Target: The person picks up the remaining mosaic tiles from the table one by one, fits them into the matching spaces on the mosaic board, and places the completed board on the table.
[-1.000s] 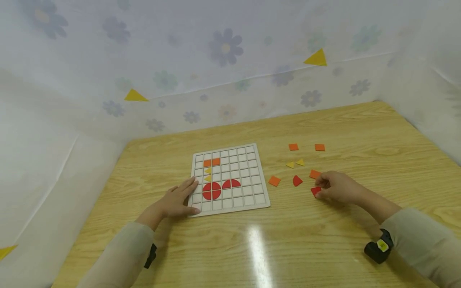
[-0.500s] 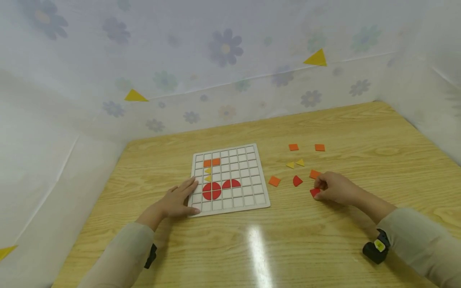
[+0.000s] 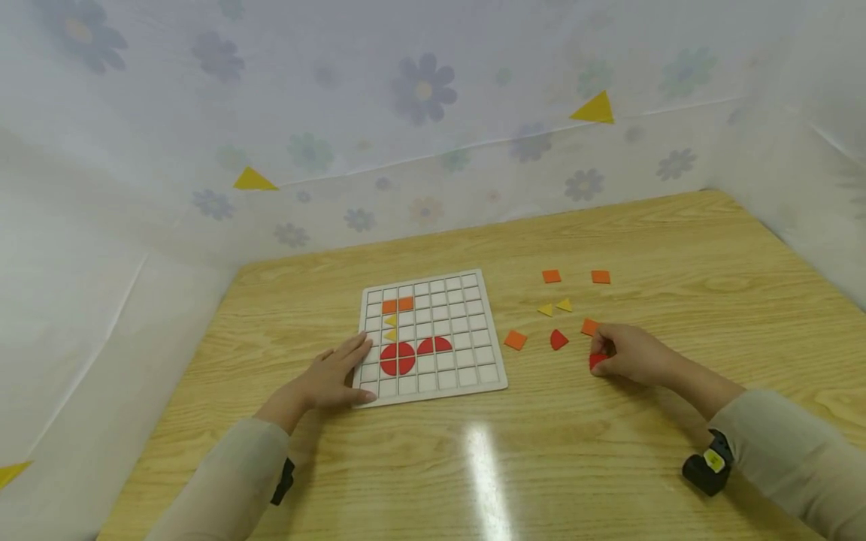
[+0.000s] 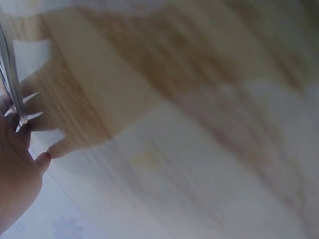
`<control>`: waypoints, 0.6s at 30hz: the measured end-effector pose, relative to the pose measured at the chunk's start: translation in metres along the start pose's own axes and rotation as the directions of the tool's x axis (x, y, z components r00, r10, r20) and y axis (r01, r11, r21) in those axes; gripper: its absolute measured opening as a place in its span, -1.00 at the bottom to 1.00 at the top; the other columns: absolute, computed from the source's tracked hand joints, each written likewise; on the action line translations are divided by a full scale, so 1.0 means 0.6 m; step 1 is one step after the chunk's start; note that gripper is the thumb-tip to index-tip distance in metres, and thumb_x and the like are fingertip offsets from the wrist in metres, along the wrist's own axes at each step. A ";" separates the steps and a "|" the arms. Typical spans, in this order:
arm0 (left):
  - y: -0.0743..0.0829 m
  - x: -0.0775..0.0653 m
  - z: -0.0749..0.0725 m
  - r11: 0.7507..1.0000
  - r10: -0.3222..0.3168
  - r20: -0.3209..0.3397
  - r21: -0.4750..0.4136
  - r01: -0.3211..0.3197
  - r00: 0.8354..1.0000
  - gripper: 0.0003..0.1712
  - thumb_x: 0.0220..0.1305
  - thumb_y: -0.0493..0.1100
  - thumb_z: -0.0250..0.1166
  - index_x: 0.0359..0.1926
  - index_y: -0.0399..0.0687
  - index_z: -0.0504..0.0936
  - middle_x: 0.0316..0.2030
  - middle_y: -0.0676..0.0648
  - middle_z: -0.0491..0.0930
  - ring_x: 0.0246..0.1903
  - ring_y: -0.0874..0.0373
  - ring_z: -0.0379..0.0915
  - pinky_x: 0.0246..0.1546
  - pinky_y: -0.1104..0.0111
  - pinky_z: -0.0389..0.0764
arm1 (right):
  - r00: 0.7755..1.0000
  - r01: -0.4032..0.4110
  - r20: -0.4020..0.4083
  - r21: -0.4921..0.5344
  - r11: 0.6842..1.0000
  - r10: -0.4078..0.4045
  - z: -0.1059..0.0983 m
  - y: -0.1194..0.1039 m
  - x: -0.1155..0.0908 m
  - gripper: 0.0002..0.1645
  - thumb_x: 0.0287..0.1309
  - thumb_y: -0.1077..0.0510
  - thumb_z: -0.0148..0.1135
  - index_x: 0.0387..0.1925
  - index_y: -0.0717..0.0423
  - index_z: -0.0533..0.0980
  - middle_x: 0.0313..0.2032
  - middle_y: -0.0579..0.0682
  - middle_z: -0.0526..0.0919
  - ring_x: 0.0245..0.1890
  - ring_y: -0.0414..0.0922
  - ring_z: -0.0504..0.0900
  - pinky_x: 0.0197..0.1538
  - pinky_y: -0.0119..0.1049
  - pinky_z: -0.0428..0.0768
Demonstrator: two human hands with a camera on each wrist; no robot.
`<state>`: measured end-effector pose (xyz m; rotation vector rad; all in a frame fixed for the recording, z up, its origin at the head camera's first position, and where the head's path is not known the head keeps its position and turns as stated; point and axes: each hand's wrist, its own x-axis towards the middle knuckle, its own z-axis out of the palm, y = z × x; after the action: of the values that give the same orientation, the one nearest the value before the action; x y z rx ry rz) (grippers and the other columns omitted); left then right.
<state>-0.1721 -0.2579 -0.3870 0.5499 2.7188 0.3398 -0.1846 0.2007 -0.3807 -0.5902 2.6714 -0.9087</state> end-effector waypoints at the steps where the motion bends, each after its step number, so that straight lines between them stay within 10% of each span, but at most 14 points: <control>1: 0.000 0.000 0.000 1.000 0.002 -0.001 0.001 -0.002 1.000 0.05 -0.06 0.34 0.11 0.32 -0.05 -0.11 0.31 -0.06 -0.22 0.27 0.05 -0.33 0.14 0.02 -0.16 | 1.000 0.001 -0.002 0.003 1.000 -0.001 0.000 0.000 0.000 -0.74 -0.17 0.22 0.31 -0.49 0.16 0.35 -0.54 -0.08 0.36 -0.50 -0.16 0.30 -0.46 -0.32 0.30; 18: 0.005 0.001 -0.003 1.000 -0.013 0.019 -0.011 0.013 1.000 0.04 -0.05 0.32 0.12 0.32 -0.05 -0.12 0.31 -0.07 -0.24 0.27 0.02 -0.34 0.14 0.00 -0.19 | 1.000 0.031 -0.002 0.108 0.994 -0.031 -0.005 0.006 0.000 -0.89 -0.02 0.30 0.17 -0.43 0.19 0.40 -0.48 -0.06 0.43 -0.46 -0.16 0.36 -0.44 -0.37 0.36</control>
<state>-0.1724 -0.2550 -0.3848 0.5294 2.6995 0.3438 -0.1867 0.2049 -0.3805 -0.6080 2.6005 -1.0546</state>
